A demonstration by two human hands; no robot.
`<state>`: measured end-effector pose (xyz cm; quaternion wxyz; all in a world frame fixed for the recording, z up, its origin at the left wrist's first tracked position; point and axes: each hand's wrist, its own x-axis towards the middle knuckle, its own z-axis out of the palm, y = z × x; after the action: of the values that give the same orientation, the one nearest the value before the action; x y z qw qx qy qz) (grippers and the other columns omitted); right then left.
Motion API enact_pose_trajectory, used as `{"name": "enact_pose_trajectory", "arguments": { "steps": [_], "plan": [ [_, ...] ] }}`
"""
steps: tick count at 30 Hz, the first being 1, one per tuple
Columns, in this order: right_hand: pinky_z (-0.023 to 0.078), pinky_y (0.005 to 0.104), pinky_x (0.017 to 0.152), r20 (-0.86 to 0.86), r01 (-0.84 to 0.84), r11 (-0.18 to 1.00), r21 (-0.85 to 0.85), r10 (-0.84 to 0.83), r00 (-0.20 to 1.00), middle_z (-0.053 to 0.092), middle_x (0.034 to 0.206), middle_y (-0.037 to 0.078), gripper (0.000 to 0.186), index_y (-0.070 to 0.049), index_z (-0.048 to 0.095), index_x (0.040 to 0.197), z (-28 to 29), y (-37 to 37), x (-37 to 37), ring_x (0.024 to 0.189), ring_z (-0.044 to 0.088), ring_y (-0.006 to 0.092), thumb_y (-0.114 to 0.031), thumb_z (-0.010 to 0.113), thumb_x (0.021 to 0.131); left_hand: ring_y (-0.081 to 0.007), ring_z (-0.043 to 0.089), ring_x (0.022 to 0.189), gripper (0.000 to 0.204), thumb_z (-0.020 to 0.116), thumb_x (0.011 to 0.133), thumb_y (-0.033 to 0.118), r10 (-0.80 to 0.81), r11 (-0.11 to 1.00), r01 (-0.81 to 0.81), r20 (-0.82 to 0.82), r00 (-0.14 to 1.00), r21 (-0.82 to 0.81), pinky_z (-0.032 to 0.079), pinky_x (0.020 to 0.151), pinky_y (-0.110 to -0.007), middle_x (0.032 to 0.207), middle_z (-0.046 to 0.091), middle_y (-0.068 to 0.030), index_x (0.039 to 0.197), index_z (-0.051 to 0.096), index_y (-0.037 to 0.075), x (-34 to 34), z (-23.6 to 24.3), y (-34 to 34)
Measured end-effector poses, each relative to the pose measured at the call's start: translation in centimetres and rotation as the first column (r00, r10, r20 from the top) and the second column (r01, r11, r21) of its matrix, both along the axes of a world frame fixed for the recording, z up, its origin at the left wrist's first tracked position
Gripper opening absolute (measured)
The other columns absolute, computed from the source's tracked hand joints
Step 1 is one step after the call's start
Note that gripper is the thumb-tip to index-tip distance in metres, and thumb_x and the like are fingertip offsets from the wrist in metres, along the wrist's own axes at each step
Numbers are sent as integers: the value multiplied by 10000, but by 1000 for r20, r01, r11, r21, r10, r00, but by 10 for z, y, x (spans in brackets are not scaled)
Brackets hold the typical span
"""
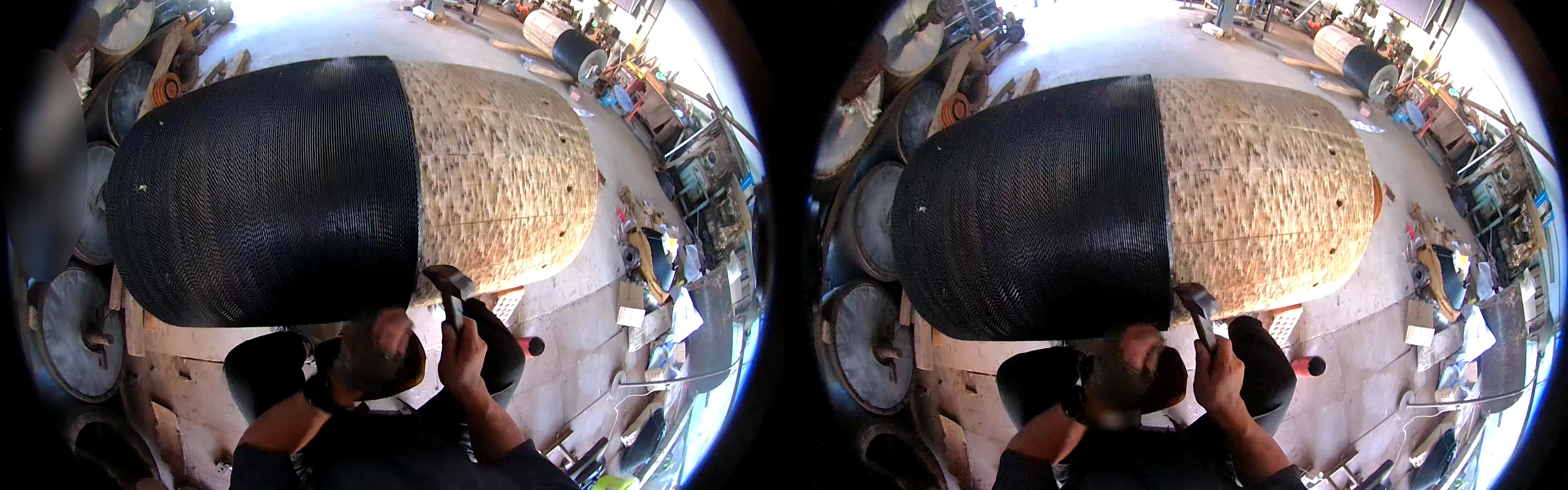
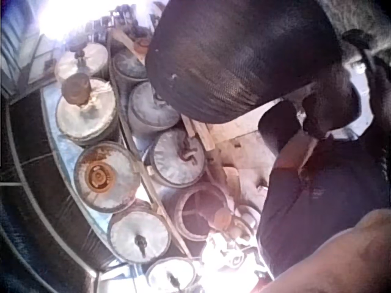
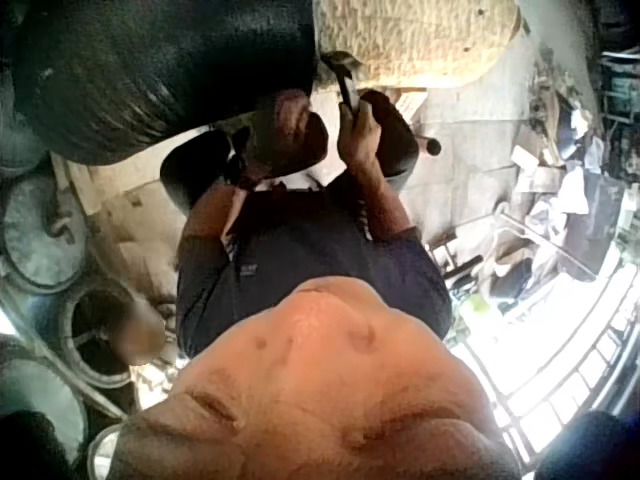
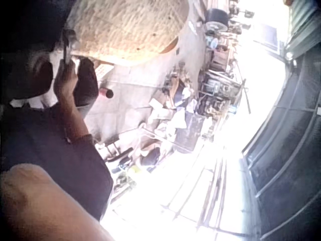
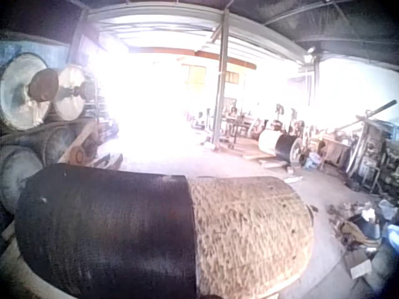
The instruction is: The person hammers small pins into the edge of a large drum covered in woven black material and wood. They use a hammer in their right hand while their left hand, wearing a fingerless glove, holds the pins against the drum surface.
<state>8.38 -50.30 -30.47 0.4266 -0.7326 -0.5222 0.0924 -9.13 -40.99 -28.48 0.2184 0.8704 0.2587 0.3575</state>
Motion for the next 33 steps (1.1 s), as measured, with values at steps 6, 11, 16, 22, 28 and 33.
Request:
{"name": "enact_pose_trajectory", "arguments": {
  "steps": [6, 11, 16, 22, 28, 33],
  "plan": [
    [510, 479, 567, 100, 84, 980, -179, -67, 993, 646, 767, 231, 195, -6, 548, 977, 10, 22, -7, 674, 651, 433, -133, 678, 908, -306, 625, 912, 407, 633, 761, -89, 204, 789, -304, 239, 949, 534, 521, 759, -437, 1138, 610, -168, 1154, 591, 11, -14, 24, 98],
    [503, 480, 558, -46, 57, 996, 64, -54, 997, 633, 736, 224, 181, 7, 535, 995, 7, 2, -4, 655, 651, 429, -91, 664, 914, -313, 610, 980, 419, 672, 761, 5, 335, 678, -400, 226, 915, 616, 508, 825, -493, 1167, 580, -140, 1173, 610, 54, -8, 33, 121],
    [509, 463, 571, 8, 106, 980, -166, -106, 994, 632, 734, 235, 171, -5, 548, 1018, -7, 14, -2, 674, 657, 431, -105, 650, 925, -304, 591, 1002, 456, 666, 756, 13, 383, 671, -422, 202, 901, 610, 500, 838, -483, 1137, 566, -122, 1207, 627, 69, -10, 35, 120],
    [477, 351, 594, 76, -92, 968, 234, 76, 994, 566, 762, 177, 165, 56, 508, 1053, -2, -7, 6, 678, 582, 237, -80, 478, 966, -269, 581, 950, 400, 692, 787, -36, 436, 620, -449, 193, 879, 643, 489, 818, -445, 1075, 564, -83, 1156, 676, 119, -2, 41, 120],
    [463, 500, 549, -9, 6, 1000, -16, -6, 1000, 573, 699, 236, 164, 19, 492, 991, -40, -16, 10, 648, 593, 473, -95, 602, 949, -255, 587, 958, 457, 709, 742, -37, 532, 501, -524, 233, 814, 689, 498, 831, -428, 1091, 562, -63, 1166, 674, 130, -2, 35, 126],
    [469, 511, 554, -81, 37, 993, -112, -46, 996, 601, 732, 268, 178, 8, 493, 1015, -43, -36, 8, 684, 609, 495, -127, 598, 964, -253, 580, 927, 418, 637, 832, -22, 546, 490, -510, 207, 811, 707, 494, 830, -418, 1048, 558, -84, 1229, 625, 107, 7, 48, 104]
  ]
}}
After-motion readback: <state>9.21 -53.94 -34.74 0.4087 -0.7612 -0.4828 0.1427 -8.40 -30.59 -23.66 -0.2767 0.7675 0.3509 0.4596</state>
